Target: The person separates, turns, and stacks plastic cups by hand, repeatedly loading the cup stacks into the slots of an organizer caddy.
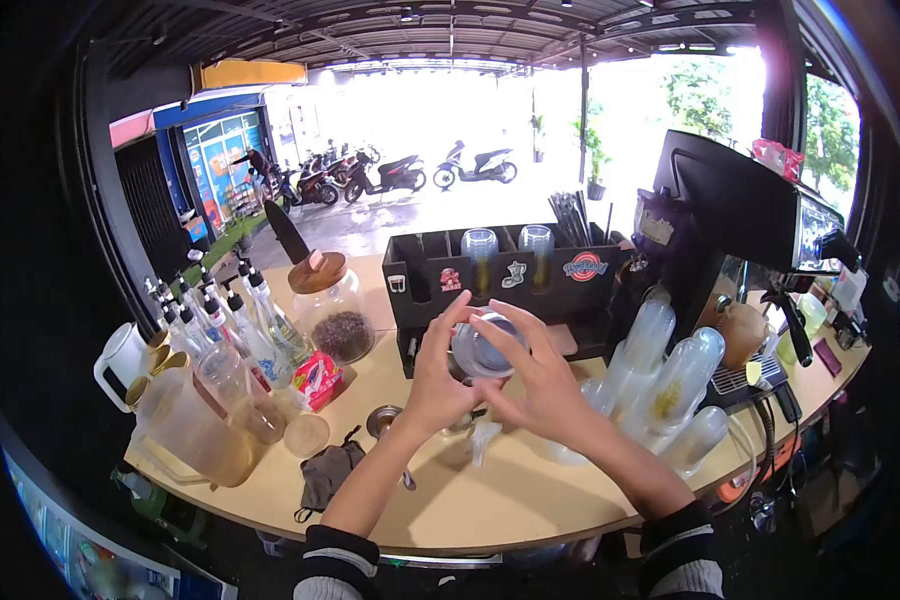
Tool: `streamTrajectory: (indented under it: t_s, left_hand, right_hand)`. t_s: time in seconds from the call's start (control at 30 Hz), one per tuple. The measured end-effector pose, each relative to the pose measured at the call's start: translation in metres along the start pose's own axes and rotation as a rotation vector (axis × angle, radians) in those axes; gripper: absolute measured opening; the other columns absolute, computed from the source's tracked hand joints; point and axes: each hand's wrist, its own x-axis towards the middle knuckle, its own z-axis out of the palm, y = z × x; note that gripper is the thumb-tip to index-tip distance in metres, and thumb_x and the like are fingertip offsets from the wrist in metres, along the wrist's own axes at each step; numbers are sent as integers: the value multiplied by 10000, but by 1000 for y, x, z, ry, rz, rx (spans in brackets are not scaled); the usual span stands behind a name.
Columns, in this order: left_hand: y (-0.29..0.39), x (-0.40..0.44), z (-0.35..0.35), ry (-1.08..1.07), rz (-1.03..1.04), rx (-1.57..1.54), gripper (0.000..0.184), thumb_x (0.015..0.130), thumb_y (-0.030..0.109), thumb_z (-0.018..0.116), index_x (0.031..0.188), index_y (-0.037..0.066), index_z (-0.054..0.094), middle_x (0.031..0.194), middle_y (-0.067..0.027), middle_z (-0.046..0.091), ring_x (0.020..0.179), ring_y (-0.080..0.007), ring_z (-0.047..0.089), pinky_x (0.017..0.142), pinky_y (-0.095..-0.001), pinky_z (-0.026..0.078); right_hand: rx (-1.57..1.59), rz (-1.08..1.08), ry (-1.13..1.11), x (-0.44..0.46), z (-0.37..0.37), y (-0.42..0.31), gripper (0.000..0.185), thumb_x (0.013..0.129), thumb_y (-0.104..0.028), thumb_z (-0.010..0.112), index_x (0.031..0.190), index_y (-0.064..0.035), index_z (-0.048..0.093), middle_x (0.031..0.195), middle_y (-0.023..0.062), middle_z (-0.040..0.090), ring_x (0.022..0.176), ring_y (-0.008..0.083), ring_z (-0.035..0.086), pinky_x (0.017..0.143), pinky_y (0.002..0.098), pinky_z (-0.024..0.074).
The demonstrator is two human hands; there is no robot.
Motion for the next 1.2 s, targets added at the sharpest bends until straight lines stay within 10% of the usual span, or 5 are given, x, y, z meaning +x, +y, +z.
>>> streamTrajectory:
  t_s: [0.33,0.7,1.2]
  left_hand:
    - [-102,67,9,-81,10,421,764,726,301,706,1338,43,329,1330,-162,384,1243,-309,371,1029,-467,284]
    - [-113,67,19,-176,20,731,907,628,397,748,1367,92,322,1411,-101,334,1332,-255,280,1066,-559,159]
    - [-116,64,22,-143,46,710,931,605,366,762,1372,94,311,1413,-97,320,1332,-262,278,1052,-563,193]
  right_hand:
    - [-265,113,291,113,-32,117,490,733,-160,714,1172,-57,523,1185,189,462,1065,334,514,894,393,427]
    - [-588,629,-145,155,-6,190,530,727,-289,733,1160,-43,552,1203,180,497,1124,315,509,930,409,447]
    - [-888,526,-441,129,13,221,489,679,-506,712,984,-126,663,1047,86,640,1174,239,457,971,494,259]
